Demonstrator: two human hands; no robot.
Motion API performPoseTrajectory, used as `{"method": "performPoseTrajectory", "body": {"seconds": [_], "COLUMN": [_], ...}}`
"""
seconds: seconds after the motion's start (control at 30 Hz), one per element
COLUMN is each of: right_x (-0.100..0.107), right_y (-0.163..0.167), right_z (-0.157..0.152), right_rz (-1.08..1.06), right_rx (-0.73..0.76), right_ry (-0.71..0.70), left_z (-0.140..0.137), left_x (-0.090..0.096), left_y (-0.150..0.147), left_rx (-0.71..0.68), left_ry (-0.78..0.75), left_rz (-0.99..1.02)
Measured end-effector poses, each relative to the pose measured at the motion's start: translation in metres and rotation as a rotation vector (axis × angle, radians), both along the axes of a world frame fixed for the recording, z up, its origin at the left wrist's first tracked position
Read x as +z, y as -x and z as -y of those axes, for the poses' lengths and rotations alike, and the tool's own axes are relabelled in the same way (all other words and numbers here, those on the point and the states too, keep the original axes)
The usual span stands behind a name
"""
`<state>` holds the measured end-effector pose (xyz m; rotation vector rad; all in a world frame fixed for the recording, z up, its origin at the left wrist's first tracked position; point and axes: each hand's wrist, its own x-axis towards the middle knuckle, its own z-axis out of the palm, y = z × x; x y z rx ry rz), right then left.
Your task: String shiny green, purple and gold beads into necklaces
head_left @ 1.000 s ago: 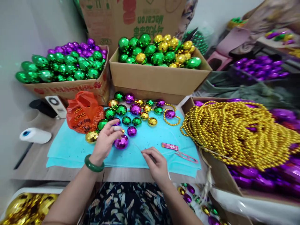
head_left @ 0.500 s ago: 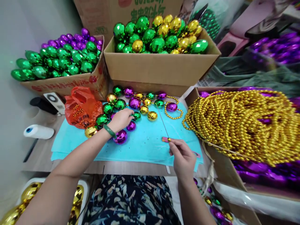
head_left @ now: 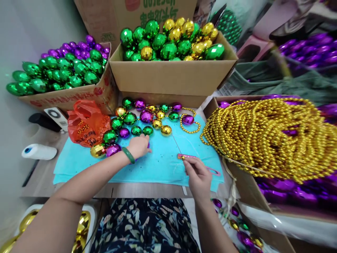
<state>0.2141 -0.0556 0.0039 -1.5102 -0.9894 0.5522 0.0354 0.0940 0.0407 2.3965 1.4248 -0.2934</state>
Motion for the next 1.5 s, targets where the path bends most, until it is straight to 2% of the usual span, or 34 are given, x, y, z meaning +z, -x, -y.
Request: {"method": "performPoseTrajectory", "body": {"seconds": [0.07, 0.13, 0.2, 0.3, 0.37, 0.43, 0.6, 0.9, 1.0, 1.1, 1.27, 1.37, 1.5], "right_x": [0.002, 0.004, 0.006, 0.009, 0.012, 0.015, 0.022, 0.019, 0.022, 0.026, 0.024, 0.016, 0.007], "right_y": [0.0, 0.0, -0.002, -0.002, -0.001, 0.001, 0.005, 0.009, 0.01, 0.01, 0.016, 0.018, 0.017], "right_z": [0.0, 0.001, 0.004, 0.009, 0.011, 0.012, 0.013, 0.014, 0.013, 0.013, 0.01, 0.007, 0.003], "right_rz": [0.021, 0.053, 0.096, 0.14, 0.148, 0.162, 0.213, 0.274, 0.281, 0.288, 0.257, 0.218, 0.141], "right_rx": [0.009, 0.017, 0.027, 0.076, 0.124, 0.158, 0.214, 0.277, 0.301, 0.332, 0.351, 0.346, 0.364], "right_ry": [-0.013, -0.053, -0.096, -0.129, -0.14, -0.153, -0.15, -0.154, -0.15, -0.148, -0.132, -0.114, -0.089], "left_z": [-0.002, -0.005, -0.005, 0.003, 0.011, 0.017, 0.02, 0.021, 0.022, 0.027, 0.041, 0.048, 0.054], "left_x": [0.002, 0.01, 0.022, 0.034, 0.036, 0.034, 0.029, 0.024, 0.023, 0.024, 0.022, 0.017, 0.013], "left_y": [0.0, 0.005, 0.014, 0.031, 0.04, 0.047, 0.057, 0.069, 0.072, 0.076, 0.074, 0.071, 0.073], "left_rx": [0.02, 0.052, 0.154, 0.422, 0.565, 0.656, 0.754, 0.745, 0.737, 0.654, 0.468, 0.432, 0.39], "left_ry": [0.014, 0.063, 0.243, 0.626, 0.784, 0.863, 0.923, 0.968, 0.937, 0.853, 0.818, 0.787, 0.833], "left_rz": [0.165, 0.487, 0.893, 1.397, 1.58, 1.672, 1.797, 1.851, 1.817, 1.759, 1.593, 1.583, 1.606]}}
